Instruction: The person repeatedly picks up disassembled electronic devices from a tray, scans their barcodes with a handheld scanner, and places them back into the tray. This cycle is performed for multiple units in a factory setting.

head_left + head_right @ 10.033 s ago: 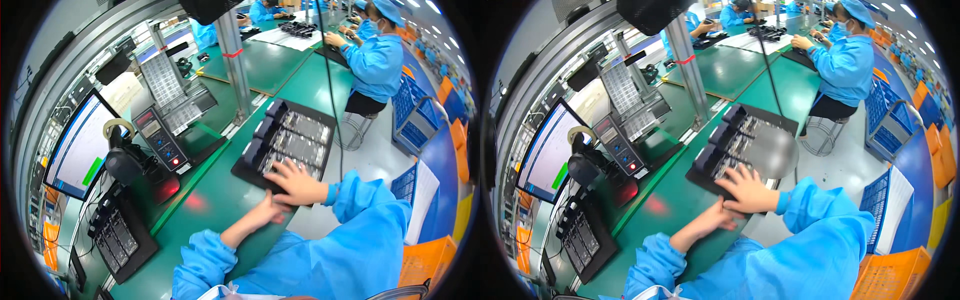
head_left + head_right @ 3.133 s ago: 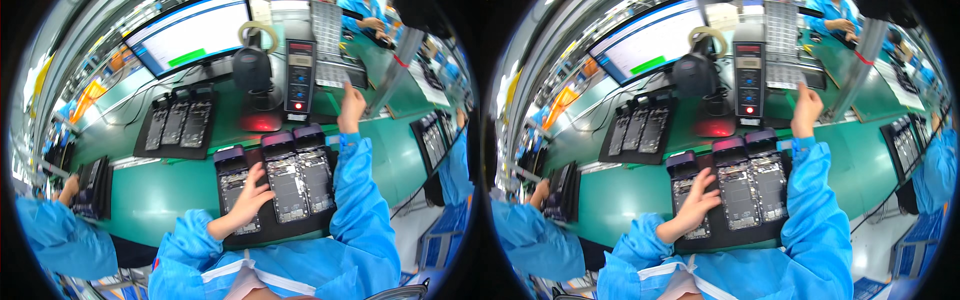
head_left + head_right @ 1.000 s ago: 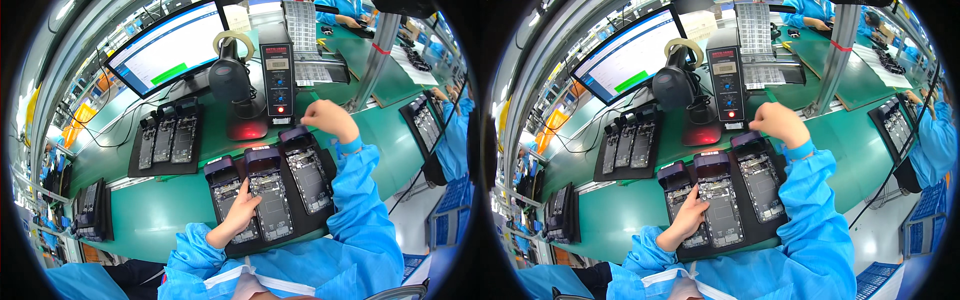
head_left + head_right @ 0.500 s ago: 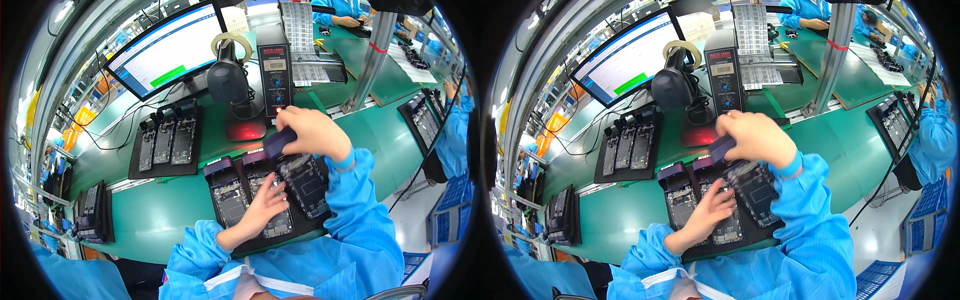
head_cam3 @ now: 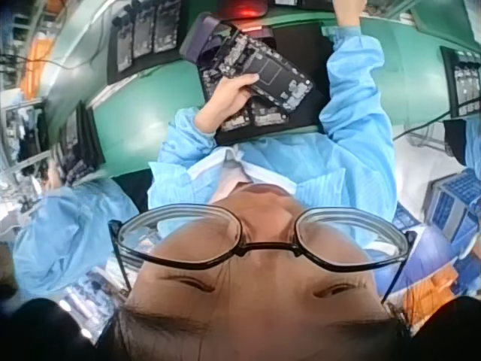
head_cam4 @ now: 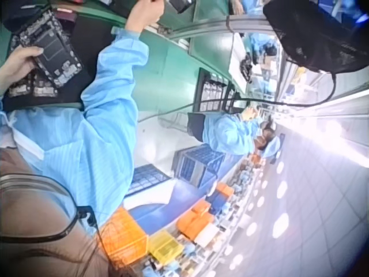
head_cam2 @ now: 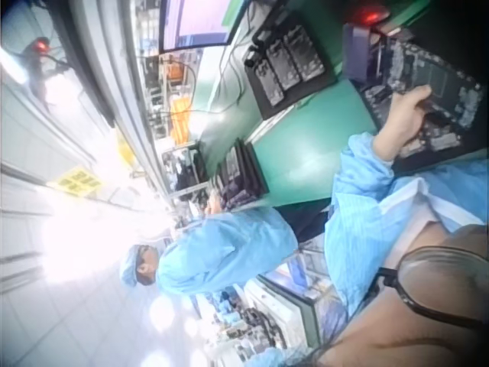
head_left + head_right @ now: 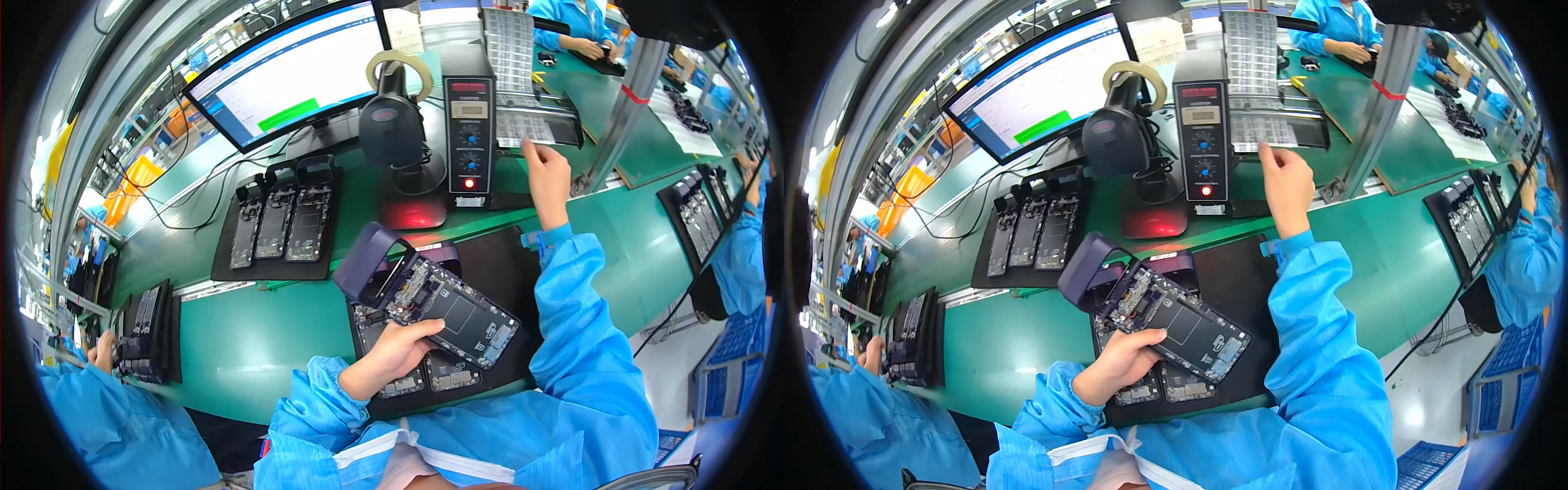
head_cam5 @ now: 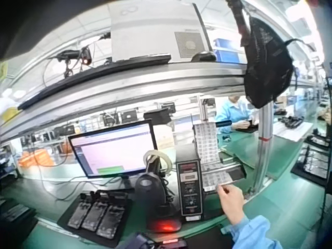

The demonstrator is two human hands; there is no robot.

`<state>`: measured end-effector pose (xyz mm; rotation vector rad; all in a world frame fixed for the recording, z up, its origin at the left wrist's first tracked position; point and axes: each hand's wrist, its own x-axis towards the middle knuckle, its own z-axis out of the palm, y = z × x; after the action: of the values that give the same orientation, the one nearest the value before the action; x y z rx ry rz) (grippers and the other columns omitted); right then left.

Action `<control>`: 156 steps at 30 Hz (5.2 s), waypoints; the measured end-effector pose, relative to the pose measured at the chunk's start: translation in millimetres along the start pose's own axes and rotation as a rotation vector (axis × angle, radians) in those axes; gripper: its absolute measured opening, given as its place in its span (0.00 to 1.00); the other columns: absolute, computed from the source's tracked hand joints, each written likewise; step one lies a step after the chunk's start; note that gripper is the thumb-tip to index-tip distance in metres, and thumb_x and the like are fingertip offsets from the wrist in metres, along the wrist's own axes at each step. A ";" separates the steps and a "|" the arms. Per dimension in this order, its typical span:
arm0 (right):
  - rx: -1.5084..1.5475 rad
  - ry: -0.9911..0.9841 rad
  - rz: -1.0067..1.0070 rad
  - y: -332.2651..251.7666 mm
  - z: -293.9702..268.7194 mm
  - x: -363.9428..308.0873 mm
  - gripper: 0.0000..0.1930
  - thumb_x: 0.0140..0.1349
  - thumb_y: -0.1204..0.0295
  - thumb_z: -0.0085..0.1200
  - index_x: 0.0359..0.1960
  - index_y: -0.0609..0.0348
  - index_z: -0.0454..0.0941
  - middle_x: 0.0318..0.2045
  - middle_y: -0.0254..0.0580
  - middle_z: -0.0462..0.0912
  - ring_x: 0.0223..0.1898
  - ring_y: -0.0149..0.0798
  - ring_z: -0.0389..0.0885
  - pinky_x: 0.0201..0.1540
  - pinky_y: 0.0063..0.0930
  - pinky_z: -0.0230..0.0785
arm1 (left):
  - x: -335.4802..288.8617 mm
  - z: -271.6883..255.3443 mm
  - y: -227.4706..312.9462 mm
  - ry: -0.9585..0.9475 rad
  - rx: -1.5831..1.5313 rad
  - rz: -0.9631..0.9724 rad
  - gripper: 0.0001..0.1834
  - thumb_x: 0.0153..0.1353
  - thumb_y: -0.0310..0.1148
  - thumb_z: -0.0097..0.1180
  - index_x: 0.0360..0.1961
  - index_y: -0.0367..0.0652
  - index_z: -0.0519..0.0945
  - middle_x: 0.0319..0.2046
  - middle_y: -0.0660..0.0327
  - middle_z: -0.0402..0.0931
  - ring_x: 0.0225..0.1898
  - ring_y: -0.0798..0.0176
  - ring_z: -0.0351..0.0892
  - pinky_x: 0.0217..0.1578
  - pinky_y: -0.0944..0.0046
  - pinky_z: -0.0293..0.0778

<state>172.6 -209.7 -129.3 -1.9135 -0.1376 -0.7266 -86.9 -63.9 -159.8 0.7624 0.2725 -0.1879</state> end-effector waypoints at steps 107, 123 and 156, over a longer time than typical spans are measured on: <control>-0.383 -0.827 0.097 -0.2 -120.9 -151.0 0.19 0.55 0.64 0.46 0.46 0.64 0.66 0.30 0.47 0.73 0.30 0.44 0.72 0.32 0.31 0.65 | -80.0 -68.6 -33.8 0.422 1.500 0.400 0.34 0.49 0.32 0.53 0.56 0.32 0.56 0.60 0.38 0.32 0.61 0.33 0.33 0.58 0.46 0.41; 0.383 -0.783 0.682 61.5 -226.8 -103.3 0.16 0.55 0.79 0.42 0.46 0.68 0.65 0.40 0.41 0.75 0.39 0.29 0.74 0.42 0.21 0.66 | -67.6 -29.0 -21.4 -0.127 0.140 0.036 0.46 0.47 0.17 0.43 0.62 0.48 0.31 0.63 0.58 0.18 0.63 0.62 0.14 0.59 0.64 0.35; 0.310 0.858 0.507 300.7 -163.8 258.1 0.21 0.57 0.67 0.42 0.47 0.70 0.57 0.39 0.61 0.74 0.40 0.54 0.74 0.40 0.38 0.66 | 262.9 209.5 -189.5 -0.895 1.677 1.117 0.28 0.49 0.36 0.49 0.51 0.33 0.62 0.52 0.43 0.59 0.56 0.41 0.54 0.56 0.52 0.54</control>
<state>434.2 -545.3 -181.8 -1.1391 0.7023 -1.0291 148.8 -363.4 -220.3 2.2175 -1.3636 0.4036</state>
